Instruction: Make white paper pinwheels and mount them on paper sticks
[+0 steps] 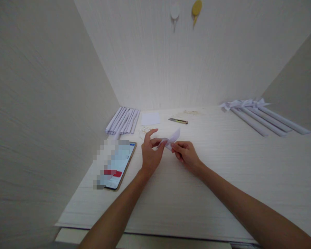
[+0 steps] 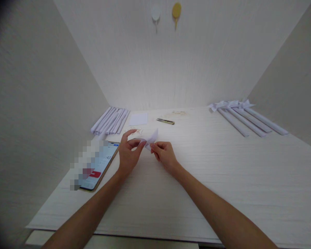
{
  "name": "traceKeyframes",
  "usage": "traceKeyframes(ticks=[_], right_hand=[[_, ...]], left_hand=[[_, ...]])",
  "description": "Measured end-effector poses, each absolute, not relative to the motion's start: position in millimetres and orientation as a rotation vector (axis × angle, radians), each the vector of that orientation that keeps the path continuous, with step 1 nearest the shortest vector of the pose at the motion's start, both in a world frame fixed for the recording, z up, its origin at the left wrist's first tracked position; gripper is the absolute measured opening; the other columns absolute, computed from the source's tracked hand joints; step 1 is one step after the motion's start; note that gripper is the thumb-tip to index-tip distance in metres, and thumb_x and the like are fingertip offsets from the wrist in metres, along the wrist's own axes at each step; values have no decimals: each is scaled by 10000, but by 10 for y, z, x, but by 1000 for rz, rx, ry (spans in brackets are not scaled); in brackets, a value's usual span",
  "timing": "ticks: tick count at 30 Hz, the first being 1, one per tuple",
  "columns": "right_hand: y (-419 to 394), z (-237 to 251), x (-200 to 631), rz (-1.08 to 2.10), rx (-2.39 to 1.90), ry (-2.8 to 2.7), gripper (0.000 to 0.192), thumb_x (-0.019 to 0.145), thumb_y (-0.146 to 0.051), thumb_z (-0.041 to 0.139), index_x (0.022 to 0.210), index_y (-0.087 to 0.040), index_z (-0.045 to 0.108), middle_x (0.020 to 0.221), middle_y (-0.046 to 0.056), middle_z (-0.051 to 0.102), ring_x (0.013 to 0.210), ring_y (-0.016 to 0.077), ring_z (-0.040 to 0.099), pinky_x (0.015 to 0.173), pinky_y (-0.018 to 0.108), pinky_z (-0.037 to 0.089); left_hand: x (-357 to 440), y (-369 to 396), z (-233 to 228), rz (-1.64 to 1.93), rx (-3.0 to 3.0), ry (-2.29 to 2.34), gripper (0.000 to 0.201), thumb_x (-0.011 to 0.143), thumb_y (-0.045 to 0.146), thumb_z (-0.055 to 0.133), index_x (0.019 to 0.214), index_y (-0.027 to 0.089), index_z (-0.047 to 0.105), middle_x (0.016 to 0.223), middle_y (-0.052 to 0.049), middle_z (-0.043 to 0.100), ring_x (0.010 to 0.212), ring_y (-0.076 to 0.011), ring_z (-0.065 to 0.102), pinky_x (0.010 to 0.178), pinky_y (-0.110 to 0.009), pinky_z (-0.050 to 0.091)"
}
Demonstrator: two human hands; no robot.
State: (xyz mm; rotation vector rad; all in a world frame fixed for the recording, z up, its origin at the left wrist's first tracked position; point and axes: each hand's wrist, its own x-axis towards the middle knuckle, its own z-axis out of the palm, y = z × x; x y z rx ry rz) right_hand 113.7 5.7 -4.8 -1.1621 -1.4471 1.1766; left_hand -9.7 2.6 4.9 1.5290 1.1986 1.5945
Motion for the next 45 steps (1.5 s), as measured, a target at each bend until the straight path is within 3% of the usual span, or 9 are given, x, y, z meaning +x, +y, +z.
traceKeyframes(ticks=[4, 7, 23, 36, 45], right_hand=[[44, -58, 1144, 704, -1238, -1654, 259, 675, -271, 457, 443, -156, 461, 398, -27, 386, 394, 77, 330, 422, 220, 234], [27, -53, 1136, 531, -1277, -1724, 253, 691, -233, 442, 454, -149, 473, 422, -17, 413, 408, 79, 342, 439, 226, 236], [141, -86, 1182, 1045, -1131, -1599, 275, 681, -346, 442, 483, -158, 478, 357, -60, 341, 339, 60, 277, 375, 209, 212], [150, -84, 1195, 1014, -1141, -1660, 292, 680, -347, 430, 453, -165, 455, 340, -66, 304, 340, 59, 253, 382, 219, 187], [149, -70, 1190, 1006, -1143, -1643, 292, 689, -356, 422, 468, -167, 457, 353, -62, 320, 352, 66, 264, 388, 221, 194]], left_hand=[[-109, 43, 37, 1525, 1445, 1190, 461, 615, 152, 616, 1027, 179, 411, 599, 48, 588, 576, -95, 584, 596, -210, 465], [-120, 46, 28, 1516, 1415, 1216, 466, 596, 150, 627, 1015, 182, 425, 631, 44, 589, 584, -93, 588, 599, -209, 466], [-143, 88, 18, 1506, 1466, 1114, 472, 640, 171, 601, 1055, 177, 376, 622, 39, 603, 596, -89, 581, 594, -192, 449], [-151, 76, 3, 1508, 1391, 1121, 521, 581, 188, 653, 1034, 194, 396, 662, 23, 620, 623, -114, 603, 627, -236, 475], [-127, 79, 16, 1509, 1398, 1123, 472, 628, 174, 609, 1039, 179, 376, 616, 37, 608, 589, -93, 581, 604, -210, 460]])
